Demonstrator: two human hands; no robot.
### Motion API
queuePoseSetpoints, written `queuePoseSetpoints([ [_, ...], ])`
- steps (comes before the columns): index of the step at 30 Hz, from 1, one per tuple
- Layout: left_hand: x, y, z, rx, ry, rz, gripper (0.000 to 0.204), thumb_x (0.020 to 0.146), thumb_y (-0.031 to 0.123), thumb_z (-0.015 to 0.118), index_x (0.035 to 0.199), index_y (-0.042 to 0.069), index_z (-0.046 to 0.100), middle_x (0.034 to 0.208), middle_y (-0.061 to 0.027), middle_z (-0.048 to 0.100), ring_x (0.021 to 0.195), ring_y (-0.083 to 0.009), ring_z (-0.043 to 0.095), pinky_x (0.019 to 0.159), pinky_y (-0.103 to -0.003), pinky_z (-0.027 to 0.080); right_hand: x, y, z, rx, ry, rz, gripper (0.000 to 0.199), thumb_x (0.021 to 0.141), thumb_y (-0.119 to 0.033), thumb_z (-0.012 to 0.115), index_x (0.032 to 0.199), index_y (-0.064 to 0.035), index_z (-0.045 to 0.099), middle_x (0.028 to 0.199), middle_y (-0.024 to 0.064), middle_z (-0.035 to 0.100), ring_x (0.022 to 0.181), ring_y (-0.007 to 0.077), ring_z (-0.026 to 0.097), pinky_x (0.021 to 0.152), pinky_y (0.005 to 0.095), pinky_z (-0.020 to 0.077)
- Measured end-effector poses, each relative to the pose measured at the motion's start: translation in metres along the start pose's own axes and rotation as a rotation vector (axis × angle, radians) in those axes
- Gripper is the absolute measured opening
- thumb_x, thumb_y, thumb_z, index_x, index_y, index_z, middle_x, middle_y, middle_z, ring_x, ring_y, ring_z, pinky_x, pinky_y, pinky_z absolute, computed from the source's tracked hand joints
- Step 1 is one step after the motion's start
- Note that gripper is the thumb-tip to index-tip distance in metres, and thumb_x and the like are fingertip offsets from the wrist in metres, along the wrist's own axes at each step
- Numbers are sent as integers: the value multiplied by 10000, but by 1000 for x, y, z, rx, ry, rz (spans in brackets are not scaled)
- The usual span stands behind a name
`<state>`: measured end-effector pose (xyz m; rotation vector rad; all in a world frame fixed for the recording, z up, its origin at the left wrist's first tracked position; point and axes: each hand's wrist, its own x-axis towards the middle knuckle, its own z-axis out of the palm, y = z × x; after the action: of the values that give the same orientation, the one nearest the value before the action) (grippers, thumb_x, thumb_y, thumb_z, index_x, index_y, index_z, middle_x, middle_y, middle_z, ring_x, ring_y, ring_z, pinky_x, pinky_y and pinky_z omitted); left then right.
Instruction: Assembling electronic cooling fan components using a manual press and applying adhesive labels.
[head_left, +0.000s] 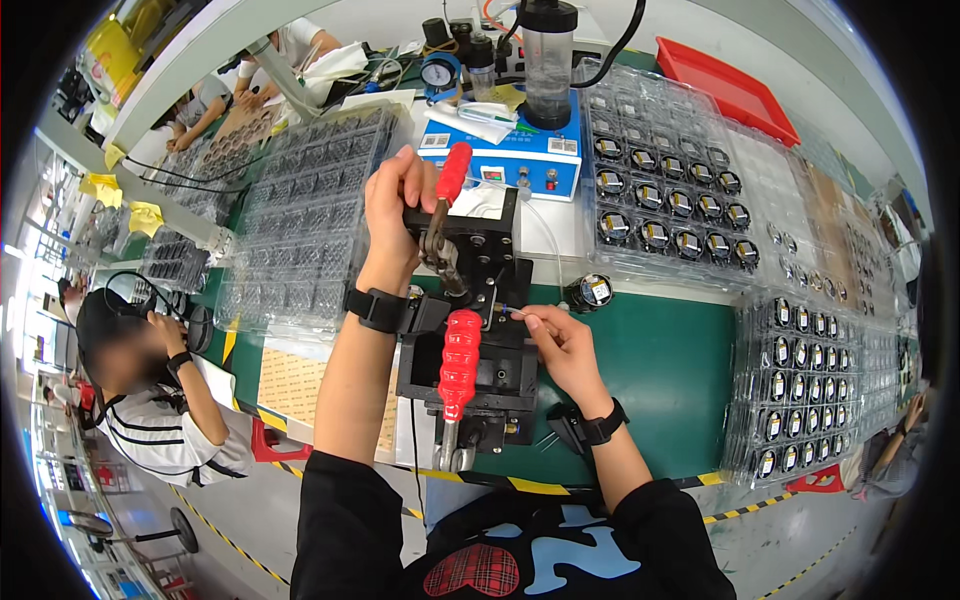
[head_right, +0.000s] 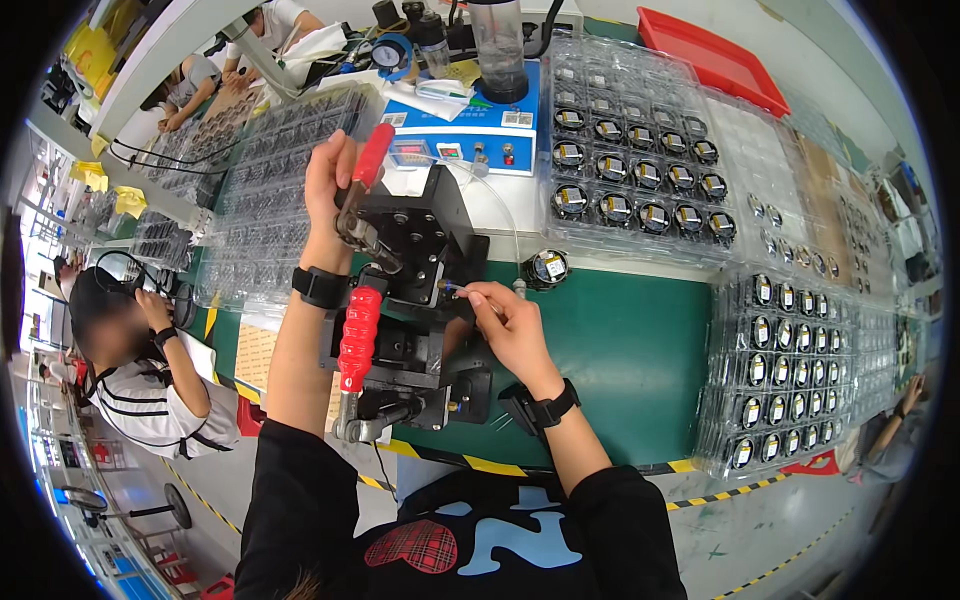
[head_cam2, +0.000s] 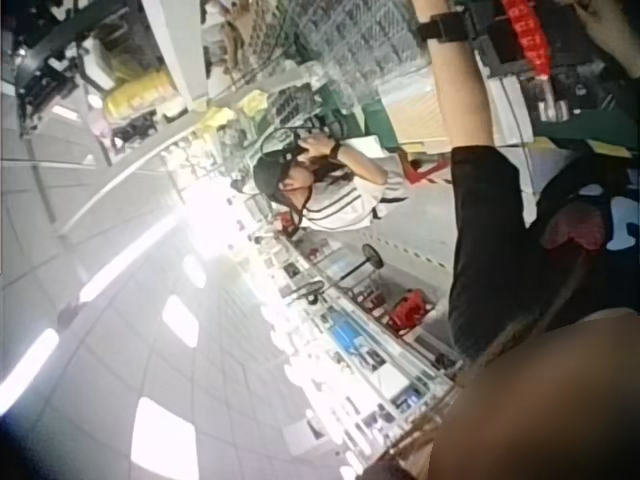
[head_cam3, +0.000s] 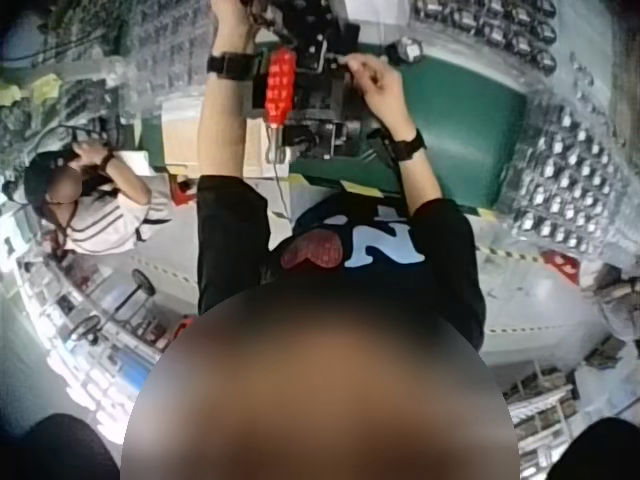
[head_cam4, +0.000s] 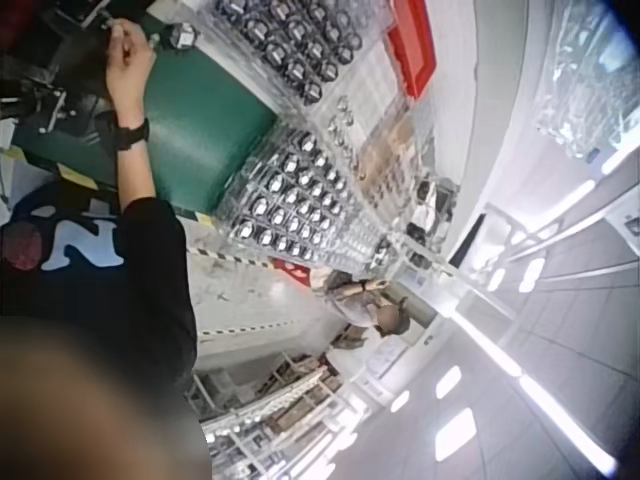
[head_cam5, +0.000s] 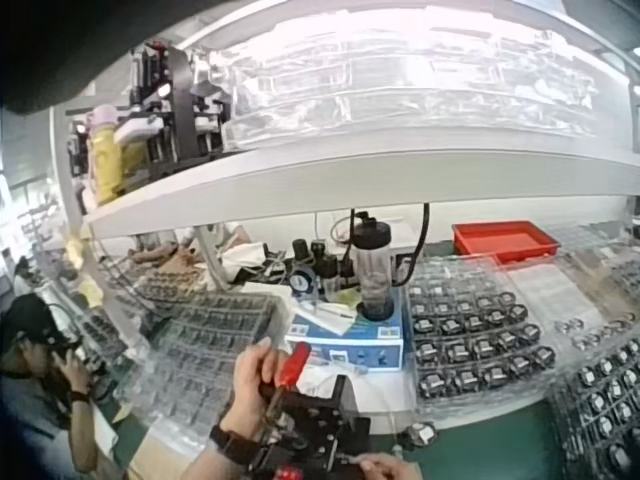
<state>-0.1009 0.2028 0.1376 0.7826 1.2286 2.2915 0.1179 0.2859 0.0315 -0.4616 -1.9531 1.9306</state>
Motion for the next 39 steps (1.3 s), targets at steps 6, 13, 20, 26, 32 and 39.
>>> queuePoseSetpoints([
  [6, -1, 0, -6, 44, -16, 33, 424, 937, 257, 450, 549, 112, 361, 495, -68, 438, 501, -144, 405, 527, -278, 340, 1, 8, 6, 19, 37, -56, 191, 964, -156, 559, 1030, -12, 666, 619, -44, 510, 540, 16, 400, 486, 197, 335],
  [13, 1, 0, -11, 53, -22, 54, 425, 936, 254, 450, 543, 108, 377, 499, -81, 461, 507, -143, 407, 559, -275, 344, 7, 0, 14, 23, 31, -20, 183, 957, -141, 567, 998, 7, 666, 594, -26, 518, 517, 22, 408, 481, 205, 369],
  [20, -2, -3, -12, 54, -2, 58, 424, 934, 257, 453, 544, 105, 381, 503, -86, 469, 512, -142, 412, 566, -278, 344, 22, 1, 0, -232, -39, -164, 180, 951, -151, 578, 950, 14, 651, 593, -19, 513, 501, 31, 390, 473, 208, 362],
  [26, -3, 1, -8, 58, 4, 78, 418, 931, 262, 462, 552, 104, 385, 508, -84, 464, 511, -144, 413, 565, -279, 345, 21, -11, 7, -201, -108, -49, 190, 949, -147, 572, 861, 17, 610, 619, -23, 516, 521, 28, 447, 473, 208, 340],
  [32, -5, 0, -6, 47, 0, 72, 414, 931, 260, 466, 556, 103, 386, 508, -81, 455, 517, -144, 417, 560, -276, 343, 22, -6, 8, -171, -120, -124, 199, 950, -151, 567, 847, 16, 603, 594, 4, 545, 473, 49, 538, 451, 214, 382],
  [39, -4, 11, -9, 33, -109, 63, 394, 958, 276, 445, 623, 73, 487, 581, -78, 520, 572, -151, 481, 620, -268, 399, 19, -21, 1, -499, -94, -359, 259, 981, -196, 509, 865, 7, 620, 627, 38, 588, 704, 124, 626, 617, 266, 454],
])
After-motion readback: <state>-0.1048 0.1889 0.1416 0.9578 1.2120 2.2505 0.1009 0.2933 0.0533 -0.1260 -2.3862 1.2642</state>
